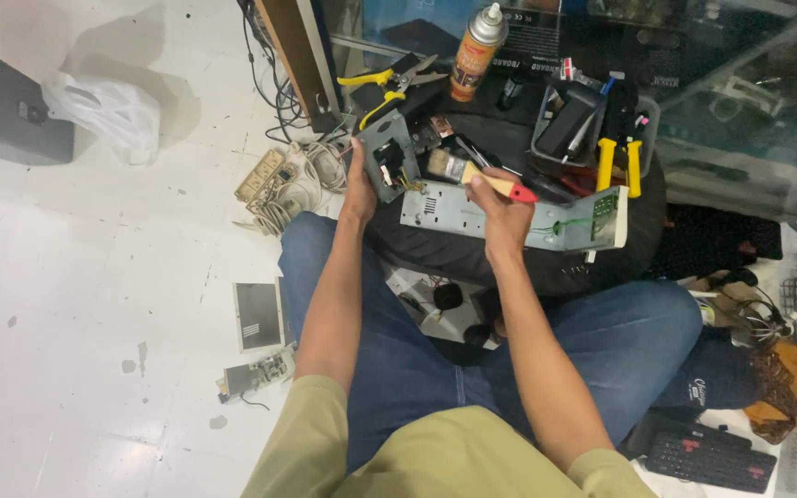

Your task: Disassembling an electronic device by removing screws, cleaning with a brush, and disconnecting the circuit board from the chassis.

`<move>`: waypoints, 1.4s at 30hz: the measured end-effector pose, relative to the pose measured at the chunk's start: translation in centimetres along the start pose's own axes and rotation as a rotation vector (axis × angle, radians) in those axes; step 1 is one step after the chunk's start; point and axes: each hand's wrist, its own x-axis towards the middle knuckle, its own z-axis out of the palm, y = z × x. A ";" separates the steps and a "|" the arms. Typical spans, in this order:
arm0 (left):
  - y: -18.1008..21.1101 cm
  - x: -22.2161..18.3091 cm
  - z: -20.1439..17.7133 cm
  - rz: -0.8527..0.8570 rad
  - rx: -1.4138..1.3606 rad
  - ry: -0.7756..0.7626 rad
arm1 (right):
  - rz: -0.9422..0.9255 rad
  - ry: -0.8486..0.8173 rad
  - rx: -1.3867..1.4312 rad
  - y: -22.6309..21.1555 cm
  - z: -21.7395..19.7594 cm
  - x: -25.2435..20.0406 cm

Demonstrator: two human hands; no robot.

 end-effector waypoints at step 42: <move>0.2 1.8 2.1 -0.157 -0.105 0.083 | -0.562 -0.410 -0.470 4.7 2.7 2.3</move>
